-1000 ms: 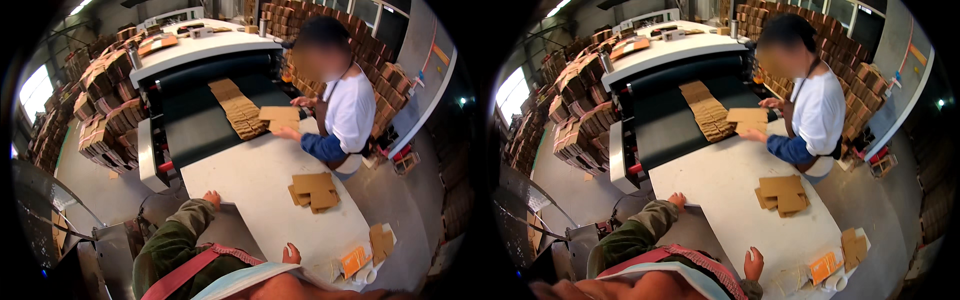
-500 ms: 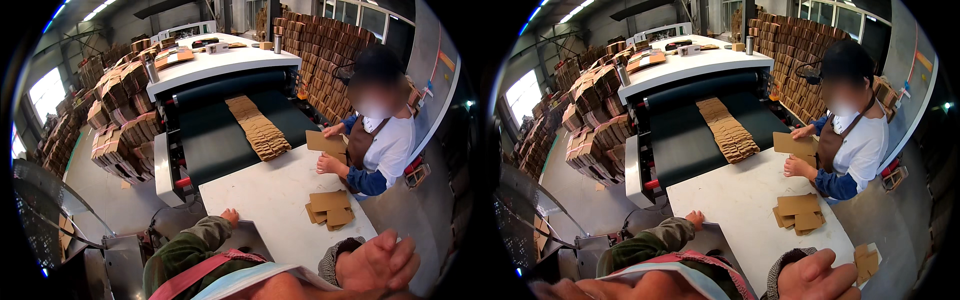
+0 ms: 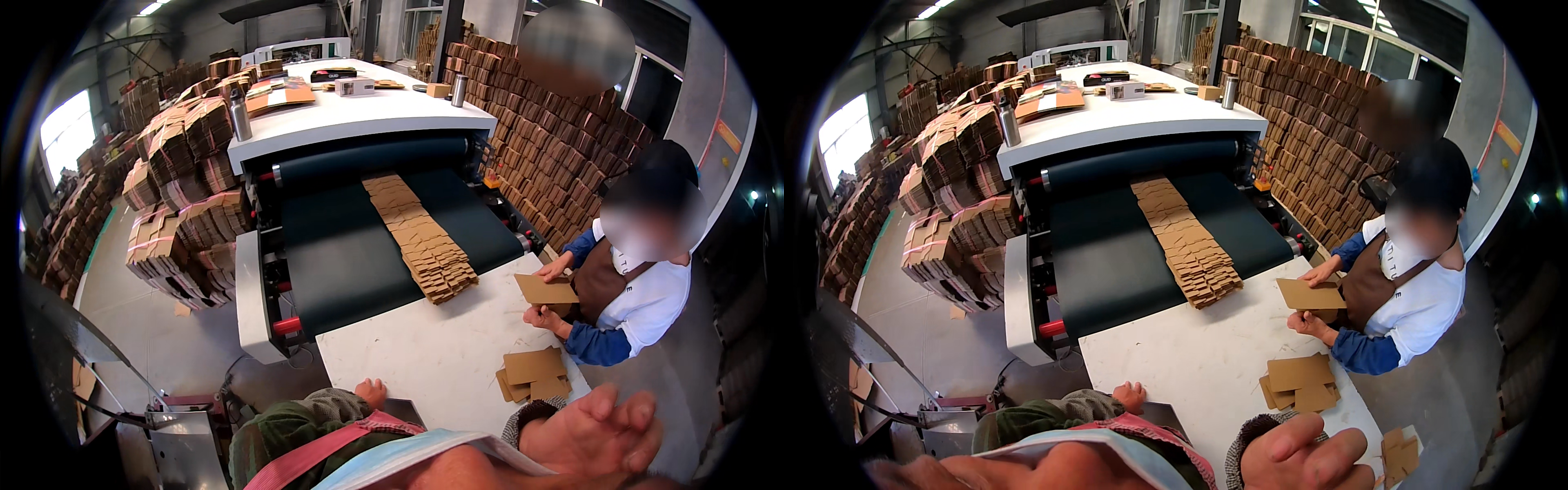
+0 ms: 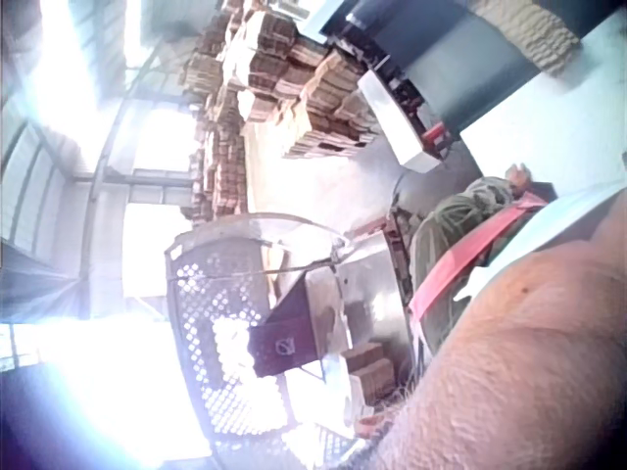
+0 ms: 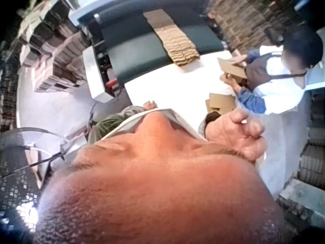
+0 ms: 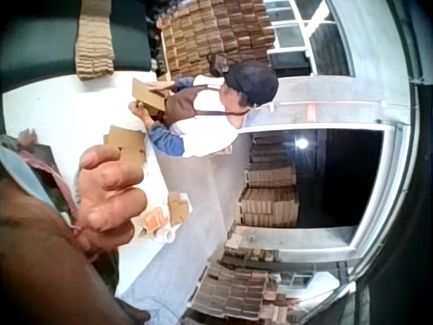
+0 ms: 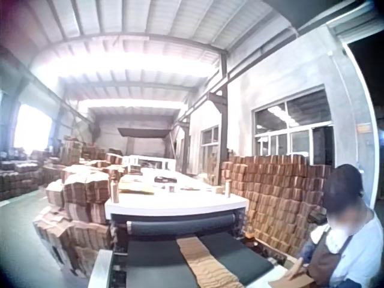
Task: The person stacks flat cardboard pieces, places them into a strapping machine, and secures them with pink bands. They then remove the banded stacks and place them on a table. A coworker arranges additional cardboard pieces on a conveyor belt nearby.
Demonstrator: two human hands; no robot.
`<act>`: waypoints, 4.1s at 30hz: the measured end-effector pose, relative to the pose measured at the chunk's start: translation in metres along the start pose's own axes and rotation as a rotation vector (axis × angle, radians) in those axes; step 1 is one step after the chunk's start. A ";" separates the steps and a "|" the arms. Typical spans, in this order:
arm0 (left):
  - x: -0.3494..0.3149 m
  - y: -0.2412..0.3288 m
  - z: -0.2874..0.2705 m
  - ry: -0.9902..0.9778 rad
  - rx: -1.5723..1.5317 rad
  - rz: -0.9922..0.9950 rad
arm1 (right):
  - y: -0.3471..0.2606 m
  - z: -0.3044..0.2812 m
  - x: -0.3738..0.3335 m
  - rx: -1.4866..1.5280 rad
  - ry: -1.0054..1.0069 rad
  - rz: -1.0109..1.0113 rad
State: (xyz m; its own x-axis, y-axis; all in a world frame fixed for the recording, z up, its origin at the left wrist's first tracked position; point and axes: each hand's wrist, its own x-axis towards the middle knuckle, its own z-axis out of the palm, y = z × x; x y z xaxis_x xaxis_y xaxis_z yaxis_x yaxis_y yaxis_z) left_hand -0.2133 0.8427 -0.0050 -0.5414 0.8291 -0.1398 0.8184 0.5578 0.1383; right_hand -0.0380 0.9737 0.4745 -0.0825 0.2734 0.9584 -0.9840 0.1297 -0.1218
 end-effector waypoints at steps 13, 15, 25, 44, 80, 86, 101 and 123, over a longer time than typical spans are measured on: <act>0.017 -0.031 -0.010 -0.146 0.011 0.210 | 0.042 0.026 -0.007 -0.388 -0.221 0.069; 0.016 -0.035 -0.018 -0.202 0.022 0.220 | 0.037 0.015 -0.015 -0.439 -0.169 0.032; 0.032 -0.031 -0.068 -0.361 -0.080 0.135 | -0.010 -0.085 -0.155 -0.971 -0.163 1.120; 0.076 -0.084 0.137 0.264 -0.007 0.147 | -0.135 -0.123 -0.489 -1.973 -0.007 2.209; 0.083 -0.048 0.039 -0.056 0.140 0.028 | -0.130 -0.138 -0.453 -1.921 -0.130 2.394; 0.084 -0.059 0.062 -0.036 0.253 -0.001 | -0.126 -0.135 -0.451 -1.956 -0.138 2.351; 0.090 -0.034 -0.002 -0.332 0.184 0.072 | -0.129 -0.134 -0.459 -1.994 -0.100 2.346; 0.071 -0.017 -0.044 -0.316 0.170 0.100 | -0.123 -0.133 -0.449 -1.954 -0.124 2.387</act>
State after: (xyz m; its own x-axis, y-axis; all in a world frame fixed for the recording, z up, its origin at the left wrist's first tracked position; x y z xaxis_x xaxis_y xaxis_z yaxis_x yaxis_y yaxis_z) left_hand -0.2739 0.8942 0.0258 -0.3927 0.8112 -0.4334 0.8989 0.4381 0.0054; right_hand 0.1406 0.9617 0.0250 0.0788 0.8879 -0.4533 0.9939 -0.0347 0.1048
